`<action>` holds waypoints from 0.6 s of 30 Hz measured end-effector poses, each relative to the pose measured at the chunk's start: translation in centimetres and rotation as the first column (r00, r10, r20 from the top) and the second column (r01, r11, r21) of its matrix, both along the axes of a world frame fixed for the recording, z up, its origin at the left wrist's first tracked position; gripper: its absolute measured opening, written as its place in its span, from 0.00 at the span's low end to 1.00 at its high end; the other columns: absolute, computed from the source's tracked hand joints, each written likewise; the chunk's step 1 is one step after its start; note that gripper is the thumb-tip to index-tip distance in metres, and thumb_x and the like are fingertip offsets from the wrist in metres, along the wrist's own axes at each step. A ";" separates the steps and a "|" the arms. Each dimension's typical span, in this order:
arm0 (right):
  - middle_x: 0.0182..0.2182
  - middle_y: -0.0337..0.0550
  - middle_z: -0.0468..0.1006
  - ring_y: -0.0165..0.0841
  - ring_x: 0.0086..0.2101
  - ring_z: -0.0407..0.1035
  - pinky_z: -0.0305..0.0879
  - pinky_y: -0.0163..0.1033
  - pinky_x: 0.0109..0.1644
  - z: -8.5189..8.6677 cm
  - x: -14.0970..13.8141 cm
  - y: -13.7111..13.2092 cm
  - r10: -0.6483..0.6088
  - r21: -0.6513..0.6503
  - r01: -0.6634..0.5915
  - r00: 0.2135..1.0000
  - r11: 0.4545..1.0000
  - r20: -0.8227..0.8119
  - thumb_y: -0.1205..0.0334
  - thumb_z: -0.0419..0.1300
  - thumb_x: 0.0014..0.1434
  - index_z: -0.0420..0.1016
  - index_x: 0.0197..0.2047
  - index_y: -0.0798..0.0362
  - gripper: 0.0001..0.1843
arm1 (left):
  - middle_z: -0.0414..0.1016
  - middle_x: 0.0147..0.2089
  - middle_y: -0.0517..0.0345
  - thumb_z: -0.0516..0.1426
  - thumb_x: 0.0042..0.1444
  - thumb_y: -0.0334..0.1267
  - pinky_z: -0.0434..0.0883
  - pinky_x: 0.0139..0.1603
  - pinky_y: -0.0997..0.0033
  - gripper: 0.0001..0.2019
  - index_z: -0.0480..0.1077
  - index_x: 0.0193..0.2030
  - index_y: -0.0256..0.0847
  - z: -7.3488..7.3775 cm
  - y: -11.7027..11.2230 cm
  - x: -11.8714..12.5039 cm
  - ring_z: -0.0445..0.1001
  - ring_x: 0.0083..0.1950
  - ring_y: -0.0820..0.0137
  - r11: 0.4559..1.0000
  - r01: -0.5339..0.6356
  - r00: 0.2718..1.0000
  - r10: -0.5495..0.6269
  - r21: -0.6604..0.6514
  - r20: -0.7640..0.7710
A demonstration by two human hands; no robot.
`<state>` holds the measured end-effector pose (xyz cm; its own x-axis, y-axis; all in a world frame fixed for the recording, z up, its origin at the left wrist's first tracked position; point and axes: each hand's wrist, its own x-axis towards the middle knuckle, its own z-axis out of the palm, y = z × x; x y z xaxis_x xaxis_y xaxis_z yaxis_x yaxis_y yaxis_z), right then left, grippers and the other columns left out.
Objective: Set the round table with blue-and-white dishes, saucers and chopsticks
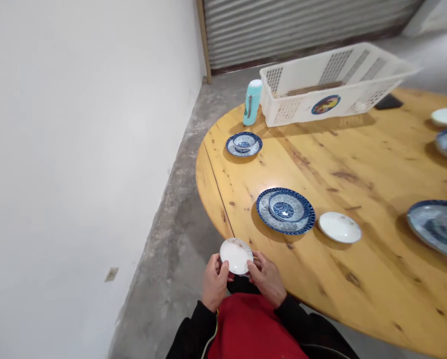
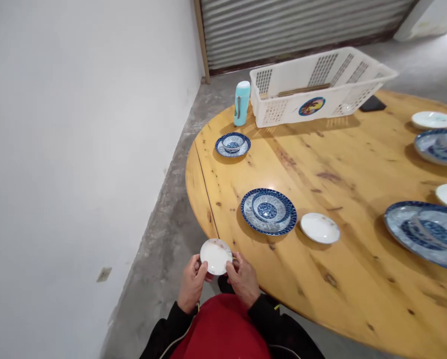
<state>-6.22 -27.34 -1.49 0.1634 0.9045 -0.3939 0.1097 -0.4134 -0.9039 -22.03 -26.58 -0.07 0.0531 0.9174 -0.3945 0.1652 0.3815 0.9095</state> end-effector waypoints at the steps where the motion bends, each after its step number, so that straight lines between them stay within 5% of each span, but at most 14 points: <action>1: 0.18 0.37 0.74 0.36 0.17 0.68 0.63 0.39 0.23 -0.1 -0.4 1.1 0.000 0.008 0.000 1.000 1.000 -0.007 0.44 0.52 0.52 0.70 0.45 0.54 0.25 | 0.72 0.32 0.59 0.57 0.58 0.57 0.74 0.30 0.72 0.22 0.67 0.45 0.38 0.3 1.2 -0.4 0.74 0.31 0.70 1.000 0.009 1.000 -0.009 -0.009 -0.006; 11: 0.25 0.45 0.79 0.39 0.26 0.74 0.67 0.39 0.32 0.1 -0.4 9.7 -0.191 0.089 0.181 0.974 0.979 0.122 0.48 0.52 0.54 0.72 0.44 0.55 0.22 | 0.74 0.34 0.58 0.59 0.56 0.55 0.77 0.32 0.70 0.20 0.67 0.41 0.39 1.8 12.2 0.5 0.76 0.33 0.69 0.993 0.122 0.993 -0.122 -0.007 0.006; 18: 0.21 0.41 0.77 0.37 0.20 0.70 0.66 0.39 0.27 1.0 0.4 15.9 -0.377 0.048 0.374 0.921 0.926 0.098 0.48 0.54 0.56 0.72 0.49 0.59 0.25 | 0.74 0.34 0.59 0.58 0.57 0.50 0.78 0.31 0.72 0.16 0.68 0.40 0.38 1.0 21.8 2.4 0.75 0.32 0.72 0.953 0.303 0.952 -0.303 0.001 0.048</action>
<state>-5.87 -11.47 -0.50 0.5321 0.7790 -0.3318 0.0447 -0.4172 -0.9077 -19.67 -4.75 0.96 0.3468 0.8528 -0.3904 0.2306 0.3260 0.9168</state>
